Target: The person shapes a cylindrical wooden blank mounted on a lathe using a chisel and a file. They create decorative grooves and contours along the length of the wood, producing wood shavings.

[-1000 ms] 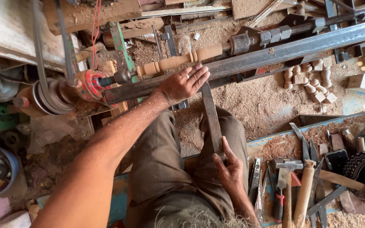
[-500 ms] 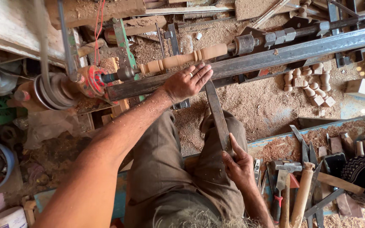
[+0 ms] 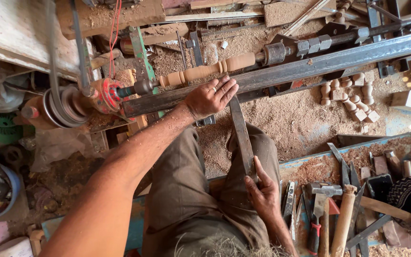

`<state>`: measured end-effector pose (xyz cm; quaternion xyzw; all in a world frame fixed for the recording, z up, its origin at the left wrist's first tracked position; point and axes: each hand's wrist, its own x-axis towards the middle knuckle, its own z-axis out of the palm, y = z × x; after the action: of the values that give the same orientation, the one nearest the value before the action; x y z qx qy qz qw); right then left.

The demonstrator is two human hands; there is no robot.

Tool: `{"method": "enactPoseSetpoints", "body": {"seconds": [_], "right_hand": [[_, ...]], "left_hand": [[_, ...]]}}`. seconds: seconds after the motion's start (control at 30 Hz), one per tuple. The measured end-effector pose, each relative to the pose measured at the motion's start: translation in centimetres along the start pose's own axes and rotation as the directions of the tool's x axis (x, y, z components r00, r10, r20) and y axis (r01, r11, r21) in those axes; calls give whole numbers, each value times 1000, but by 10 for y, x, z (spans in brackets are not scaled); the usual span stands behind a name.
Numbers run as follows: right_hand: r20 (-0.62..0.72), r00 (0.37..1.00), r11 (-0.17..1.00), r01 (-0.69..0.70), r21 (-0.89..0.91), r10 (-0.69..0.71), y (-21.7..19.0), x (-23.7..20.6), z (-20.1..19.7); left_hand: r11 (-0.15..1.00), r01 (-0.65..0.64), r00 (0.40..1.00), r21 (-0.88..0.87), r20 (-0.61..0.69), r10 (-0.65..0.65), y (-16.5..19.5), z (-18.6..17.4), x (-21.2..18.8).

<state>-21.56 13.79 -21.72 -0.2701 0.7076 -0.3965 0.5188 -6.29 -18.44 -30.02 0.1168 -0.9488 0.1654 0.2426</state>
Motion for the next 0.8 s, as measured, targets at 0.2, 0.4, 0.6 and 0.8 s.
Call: {"method": "enactPoseSetpoints", "body": {"seconds": [0.2,0.4,0.6,0.8], "right_hand": [[-46,998,995,38,90,-34,12,-5,31],[-45,999,977,25,211,-16,14,-5,41],[-59,998,981,7,195,5,14,-8,51],[-40,999,982,23,187,-16,11,-11,41]], "left_hand": [[999,-13,1000,31,9,13,-3,-3,1],[1000,-14,999,23,30,13,-4,-7,3],[1000,-8,999,18,40,8,-3,-7,1],[1000,3,1000,27,20,-4,-2,-14,4]]}}
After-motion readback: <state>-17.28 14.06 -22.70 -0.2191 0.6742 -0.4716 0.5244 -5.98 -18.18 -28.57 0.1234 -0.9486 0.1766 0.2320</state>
